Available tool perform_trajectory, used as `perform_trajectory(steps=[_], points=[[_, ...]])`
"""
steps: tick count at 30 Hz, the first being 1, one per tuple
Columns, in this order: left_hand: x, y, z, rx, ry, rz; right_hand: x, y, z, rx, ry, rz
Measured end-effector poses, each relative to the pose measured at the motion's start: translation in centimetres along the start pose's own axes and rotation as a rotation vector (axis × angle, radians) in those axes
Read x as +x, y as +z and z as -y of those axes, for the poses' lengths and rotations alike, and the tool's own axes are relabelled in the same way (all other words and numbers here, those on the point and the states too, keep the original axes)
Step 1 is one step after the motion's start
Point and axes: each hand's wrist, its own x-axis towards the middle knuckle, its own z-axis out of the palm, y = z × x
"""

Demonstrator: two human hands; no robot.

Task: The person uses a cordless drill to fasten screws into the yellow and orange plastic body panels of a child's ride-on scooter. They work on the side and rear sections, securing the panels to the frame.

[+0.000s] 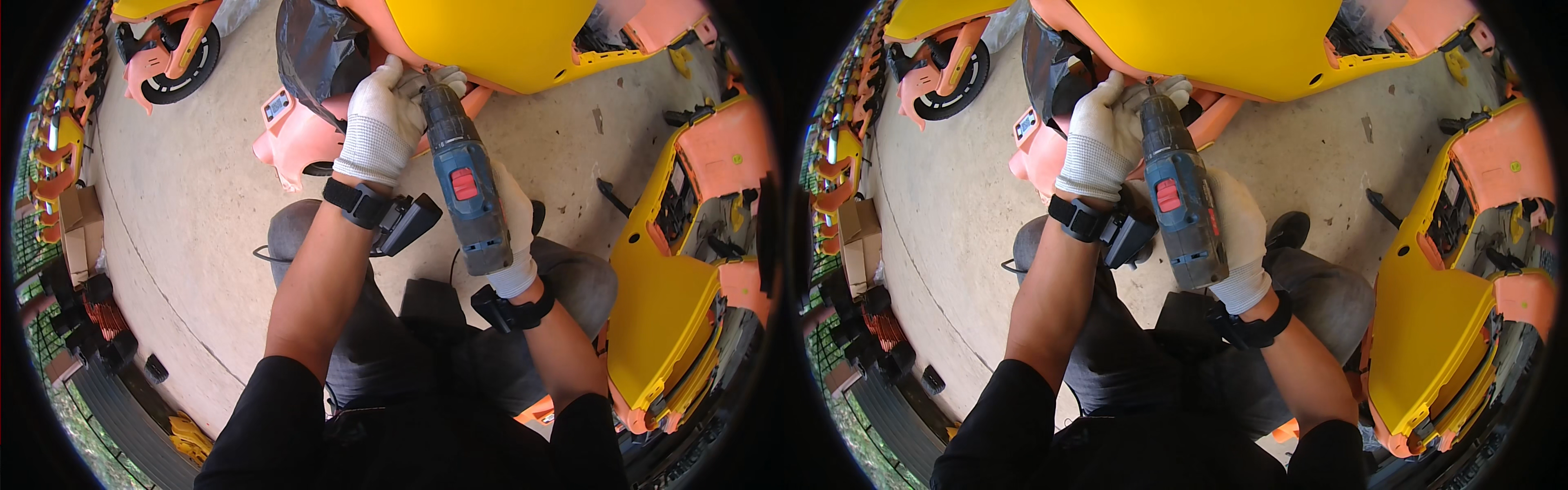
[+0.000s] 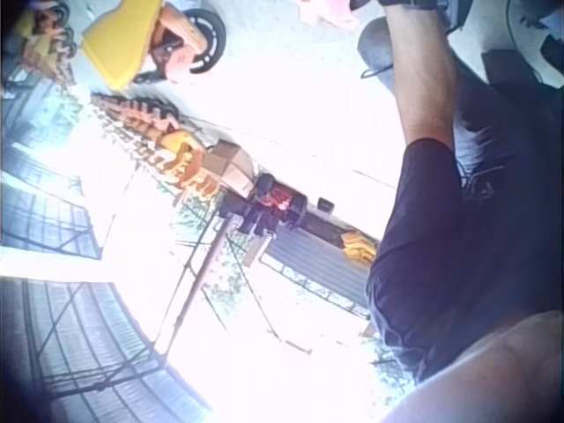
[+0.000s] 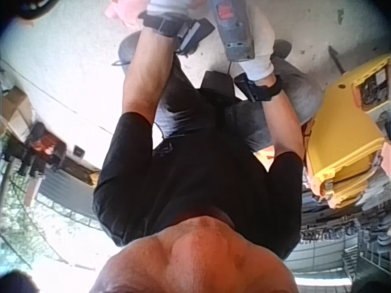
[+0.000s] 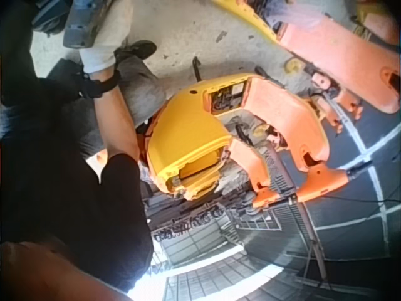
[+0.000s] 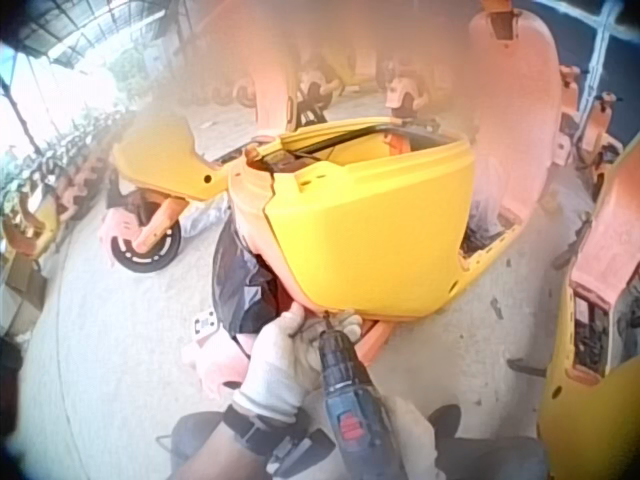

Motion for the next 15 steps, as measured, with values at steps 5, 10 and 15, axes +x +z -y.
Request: perform_trajectory(steps=[5, 10, 15], points=[[0.10, 0.02, 0.11, -0.018, -0.013, -0.030, -0.09, 0.38, 0.36, 0.100, 0.013, -0.011], [0.18, -0.25, 0.16, 0.002, -0.004, -0.010, 0.00, 0.76, 0.98, 0.296, 0.023, -0.019], [0.55, -0.53, 0.17, -0.031, -0.034, 0.016, -0.05, 0.87, 0.82, 0.357, 0.033, -0.022]])
